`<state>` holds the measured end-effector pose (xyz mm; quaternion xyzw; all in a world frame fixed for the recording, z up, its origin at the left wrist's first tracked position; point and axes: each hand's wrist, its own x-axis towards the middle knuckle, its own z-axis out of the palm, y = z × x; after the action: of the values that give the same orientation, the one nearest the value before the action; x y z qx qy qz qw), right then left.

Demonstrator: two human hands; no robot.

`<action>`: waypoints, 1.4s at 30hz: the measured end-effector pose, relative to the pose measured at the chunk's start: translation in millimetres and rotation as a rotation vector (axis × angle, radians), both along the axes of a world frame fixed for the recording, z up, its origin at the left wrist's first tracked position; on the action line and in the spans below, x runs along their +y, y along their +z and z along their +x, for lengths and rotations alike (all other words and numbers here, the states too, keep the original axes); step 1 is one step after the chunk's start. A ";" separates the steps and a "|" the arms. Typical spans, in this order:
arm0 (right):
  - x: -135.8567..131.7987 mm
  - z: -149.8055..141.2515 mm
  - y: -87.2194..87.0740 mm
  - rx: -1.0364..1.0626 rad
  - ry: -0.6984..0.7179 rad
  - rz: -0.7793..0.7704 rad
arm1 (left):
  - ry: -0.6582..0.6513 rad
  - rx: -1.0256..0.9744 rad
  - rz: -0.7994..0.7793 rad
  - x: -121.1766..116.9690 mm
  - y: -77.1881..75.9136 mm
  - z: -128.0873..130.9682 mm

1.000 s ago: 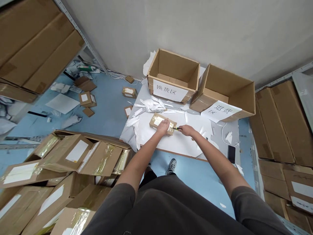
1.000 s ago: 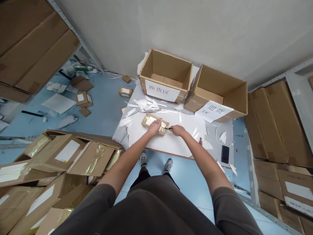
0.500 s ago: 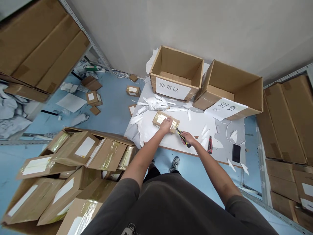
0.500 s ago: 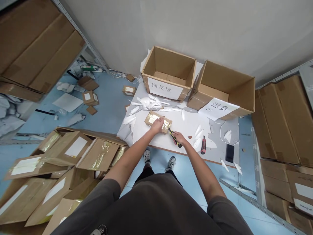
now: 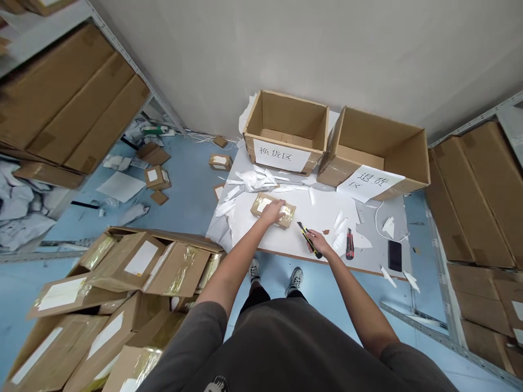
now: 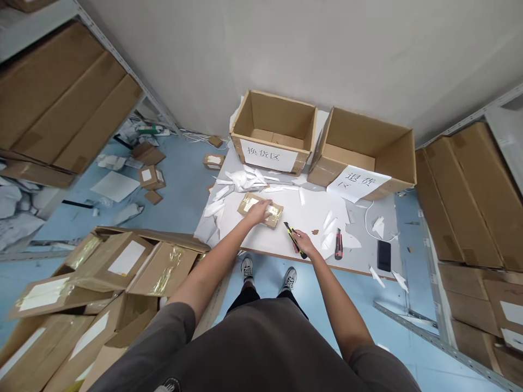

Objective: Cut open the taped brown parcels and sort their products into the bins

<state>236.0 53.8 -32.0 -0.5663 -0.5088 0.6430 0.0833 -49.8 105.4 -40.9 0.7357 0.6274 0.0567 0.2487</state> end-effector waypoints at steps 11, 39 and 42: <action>14.9 -11.7 -21.1 -0.369 0.194 0.568 | -0.168 0.137 0.276 6.1 -46.1 9.6; 64.2 -17.3 -13.6 -0.656 0.690 0.843 | -0.114 0.015 0.427 -11.3 -111.7 -1.4; 61.7 -14.0 -16.5 -0.650 0.659 0.838 | -0.118 0.006 0.415 -10.7 -110.7 -2.0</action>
<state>222.0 115.4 -48.5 -0.4657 -0.8651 0.1753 -0.0634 -51.8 94.7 -151.6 0.8069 0.5588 0.1676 0.0928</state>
